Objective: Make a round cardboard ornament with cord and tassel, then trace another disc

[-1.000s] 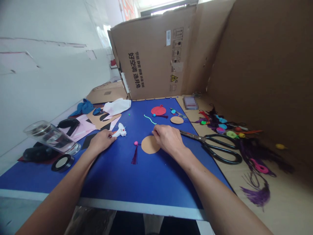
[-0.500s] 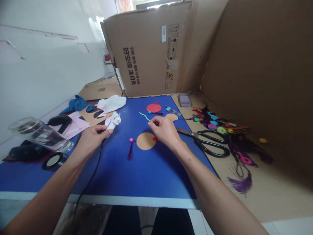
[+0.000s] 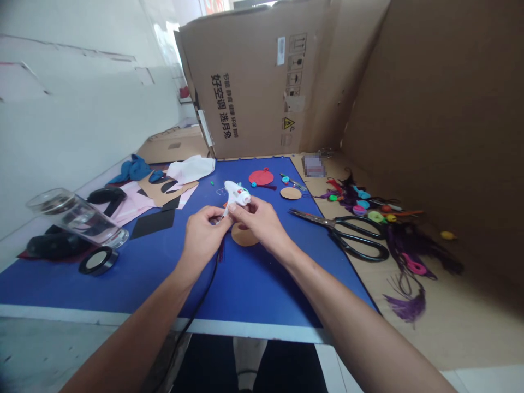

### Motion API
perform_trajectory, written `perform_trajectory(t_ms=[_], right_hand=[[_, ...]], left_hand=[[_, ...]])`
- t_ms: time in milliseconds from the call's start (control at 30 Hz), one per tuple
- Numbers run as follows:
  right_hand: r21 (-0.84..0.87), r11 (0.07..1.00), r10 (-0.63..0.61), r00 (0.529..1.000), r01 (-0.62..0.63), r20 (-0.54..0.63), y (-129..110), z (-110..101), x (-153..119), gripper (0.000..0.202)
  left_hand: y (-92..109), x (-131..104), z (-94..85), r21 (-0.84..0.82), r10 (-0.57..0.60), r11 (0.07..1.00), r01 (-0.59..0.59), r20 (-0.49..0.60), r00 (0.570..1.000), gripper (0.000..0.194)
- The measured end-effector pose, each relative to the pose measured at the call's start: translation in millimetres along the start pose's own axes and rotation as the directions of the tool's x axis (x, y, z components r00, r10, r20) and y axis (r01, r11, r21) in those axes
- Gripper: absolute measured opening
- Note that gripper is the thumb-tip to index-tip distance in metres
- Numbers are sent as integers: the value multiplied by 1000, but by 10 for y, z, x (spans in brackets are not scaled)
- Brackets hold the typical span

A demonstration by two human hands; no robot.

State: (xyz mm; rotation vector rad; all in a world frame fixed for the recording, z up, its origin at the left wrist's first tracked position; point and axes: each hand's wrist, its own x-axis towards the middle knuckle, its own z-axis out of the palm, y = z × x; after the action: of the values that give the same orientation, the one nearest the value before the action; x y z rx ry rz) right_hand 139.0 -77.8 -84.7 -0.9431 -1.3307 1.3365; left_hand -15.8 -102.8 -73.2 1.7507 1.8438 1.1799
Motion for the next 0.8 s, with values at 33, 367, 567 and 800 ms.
perform_trajectory(t_ms=[33,367,567,800], right_hand=[[23,1000,5,1000,-5,-25,11,-2,10,52],[81,990,-81,946,112,-314,-22,-90,27,33],[199,976,-15,939,88,-343,-92,-171,39,40],[152,987,-8,946,60,-325,-223,-218,-243,38]], left_hand=[[52,0,52,15,12,1000,-12,-5,1000,12],[263,-2,209,-94,178,982,-167,133,975,10],[-214,212,-40,-127,152,983,-135,140,978,17],[-351,259,-37,-44,377,923,-381,288,880,23]])
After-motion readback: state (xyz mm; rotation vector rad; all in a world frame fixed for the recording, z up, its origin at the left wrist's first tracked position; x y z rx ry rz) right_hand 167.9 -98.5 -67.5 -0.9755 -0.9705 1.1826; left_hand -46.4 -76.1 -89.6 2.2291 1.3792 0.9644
